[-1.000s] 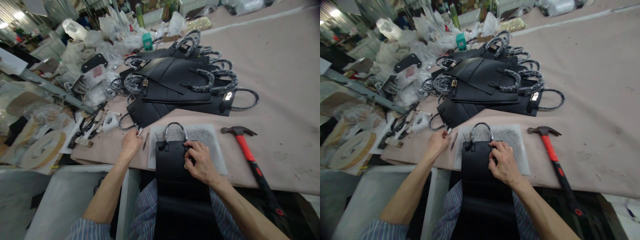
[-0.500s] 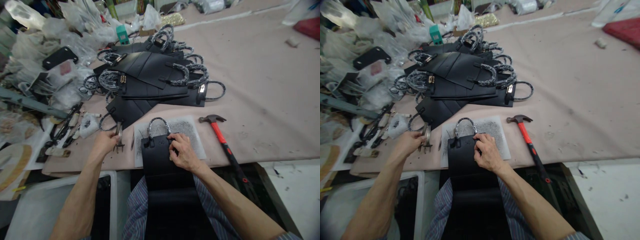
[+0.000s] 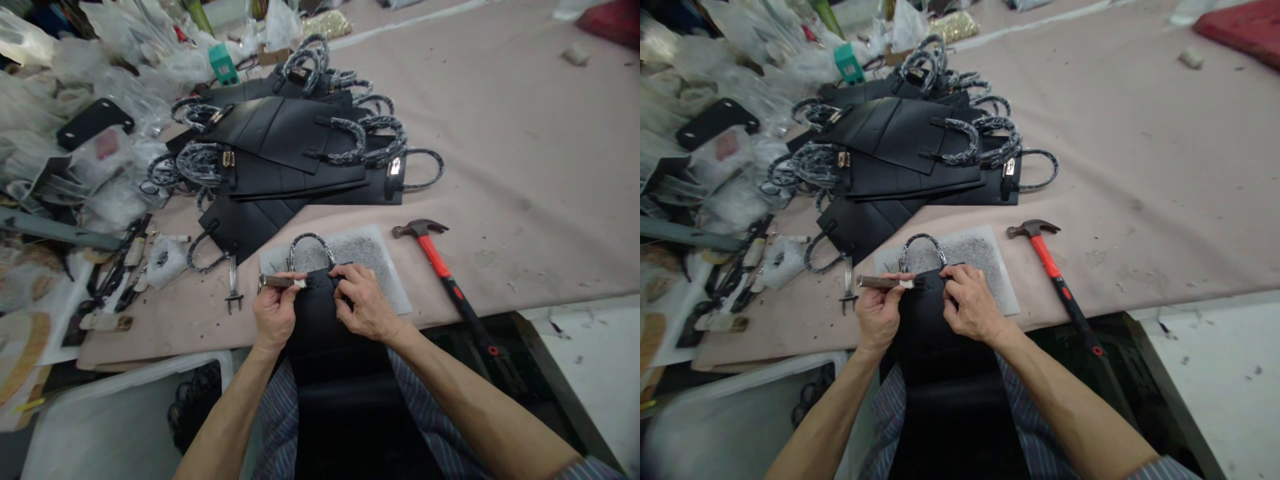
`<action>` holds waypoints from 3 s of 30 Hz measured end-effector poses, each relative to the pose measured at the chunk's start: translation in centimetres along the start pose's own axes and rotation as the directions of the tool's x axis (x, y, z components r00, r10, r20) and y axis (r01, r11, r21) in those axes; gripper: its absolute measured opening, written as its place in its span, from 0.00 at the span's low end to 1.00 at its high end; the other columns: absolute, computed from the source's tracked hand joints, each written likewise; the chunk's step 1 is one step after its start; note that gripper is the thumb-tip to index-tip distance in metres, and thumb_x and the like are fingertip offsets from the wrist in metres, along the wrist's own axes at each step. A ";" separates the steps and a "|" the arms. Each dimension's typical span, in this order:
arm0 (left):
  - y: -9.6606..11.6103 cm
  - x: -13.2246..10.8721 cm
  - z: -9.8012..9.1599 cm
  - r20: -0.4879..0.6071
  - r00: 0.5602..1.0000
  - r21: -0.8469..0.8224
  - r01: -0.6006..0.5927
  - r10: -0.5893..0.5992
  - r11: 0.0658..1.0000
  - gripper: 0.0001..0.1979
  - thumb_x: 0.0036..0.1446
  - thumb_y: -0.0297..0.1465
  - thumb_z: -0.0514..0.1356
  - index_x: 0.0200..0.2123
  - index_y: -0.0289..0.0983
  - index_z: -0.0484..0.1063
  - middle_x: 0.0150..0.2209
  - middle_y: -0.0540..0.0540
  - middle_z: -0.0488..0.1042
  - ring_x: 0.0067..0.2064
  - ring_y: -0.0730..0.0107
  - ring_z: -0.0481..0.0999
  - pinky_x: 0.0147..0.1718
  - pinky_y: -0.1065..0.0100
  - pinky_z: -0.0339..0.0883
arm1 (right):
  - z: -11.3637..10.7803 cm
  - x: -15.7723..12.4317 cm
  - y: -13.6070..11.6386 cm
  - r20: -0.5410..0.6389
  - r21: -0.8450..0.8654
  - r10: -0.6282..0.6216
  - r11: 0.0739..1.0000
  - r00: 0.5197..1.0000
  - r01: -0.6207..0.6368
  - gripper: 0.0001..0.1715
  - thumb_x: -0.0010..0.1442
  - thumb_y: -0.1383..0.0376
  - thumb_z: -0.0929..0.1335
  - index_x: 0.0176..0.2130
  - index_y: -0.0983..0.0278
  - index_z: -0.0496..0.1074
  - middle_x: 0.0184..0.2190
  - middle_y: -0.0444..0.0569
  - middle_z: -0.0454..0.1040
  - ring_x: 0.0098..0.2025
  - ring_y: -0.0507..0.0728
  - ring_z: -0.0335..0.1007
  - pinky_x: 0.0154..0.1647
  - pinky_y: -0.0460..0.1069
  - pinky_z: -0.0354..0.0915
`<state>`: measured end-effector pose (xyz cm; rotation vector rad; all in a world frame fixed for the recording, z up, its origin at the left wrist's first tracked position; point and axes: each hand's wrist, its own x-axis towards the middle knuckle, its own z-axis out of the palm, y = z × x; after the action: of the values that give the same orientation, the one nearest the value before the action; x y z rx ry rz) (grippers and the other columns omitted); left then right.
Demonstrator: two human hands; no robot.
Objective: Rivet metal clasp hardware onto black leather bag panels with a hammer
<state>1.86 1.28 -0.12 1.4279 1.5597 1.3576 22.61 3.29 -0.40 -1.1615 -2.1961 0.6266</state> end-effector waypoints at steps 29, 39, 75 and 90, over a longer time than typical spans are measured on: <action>-0.5 -0.2 1.5 0.010 0.999 -0.181 -0.036 0.038 0.983 0.07 0.64 0.32 0.63 0.44 0.38 0.71 0.42 0.44 0.83 0.45 0.62 0.84 0.51 0.58 0.77 | -0.1 -0.1 0.0 -0.083 0.002 0.072 0.997 0.994 -0.073 0.13 0.50 0.70 0.69 0.38 0.61 0.66 0.54 0.54 0.72 0.55 0.66 0.65 0.54 0.61 0.56; -0.4 -0.1 1.5 0.011 0.999 -0.204 -0.035 0.038 0.978 0.08 0.64 0.33 0.64 0.44 0.38 0.72 0.41 0.44 0.83 0.44 0.62 0.85 0.50 0.59 0.78 | -0.1 -0.1 0.0 -0.088 0.004 0.072 0.997 0.994 -0.072 0.13 0.50 0.70 0.69 0.37 0.61 0.66 0.54 0.54 0.72 0.56 0.66 0.65 0.53 0.60 0.56; -1.2 -0.8 0.2 -0.014 0.998 -0.094 -0.054 0.053 0.994 0.09 0.65 0.35 0.63 0.45 0.37 0.73 0.44 0.41 0.83 0.47 0.59 0.84 0.54 0.54 0.76 | 0.0 -0.1 0.2 -0.090 -0.007 0.061 0.998 0.994 -0.062 0.13 0.50 0.70 0.70 0.37 0.61 0.67 0.54 0.55 0.72 0.56 0.66 0.65 0.55 0.61 0.56; -1.6 -0.9 0.4 -0.043 0.996 -0.086 -0.087 0.084 0.992 0.08 0.65 0.34 0.63 0.45 0.37 0.72 0.43 0.41 0.83 0.47 0.59 0.84 0.53 0.53 0.76 | 0.0 -0.1 0.2 -0.081 -0.007 0.071 0.997 0.994 -0.072 0.12 0.50 0.70 0.69 0.37 0.61 0.67 0.54 0.54 0.72 0.56 0.66 0.65 0.54 0.61 0.55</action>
<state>1.92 0.69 -1.96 1.4364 1.4590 1.4939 22.79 3.32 -0.57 -1.2532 -2.1003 0.5882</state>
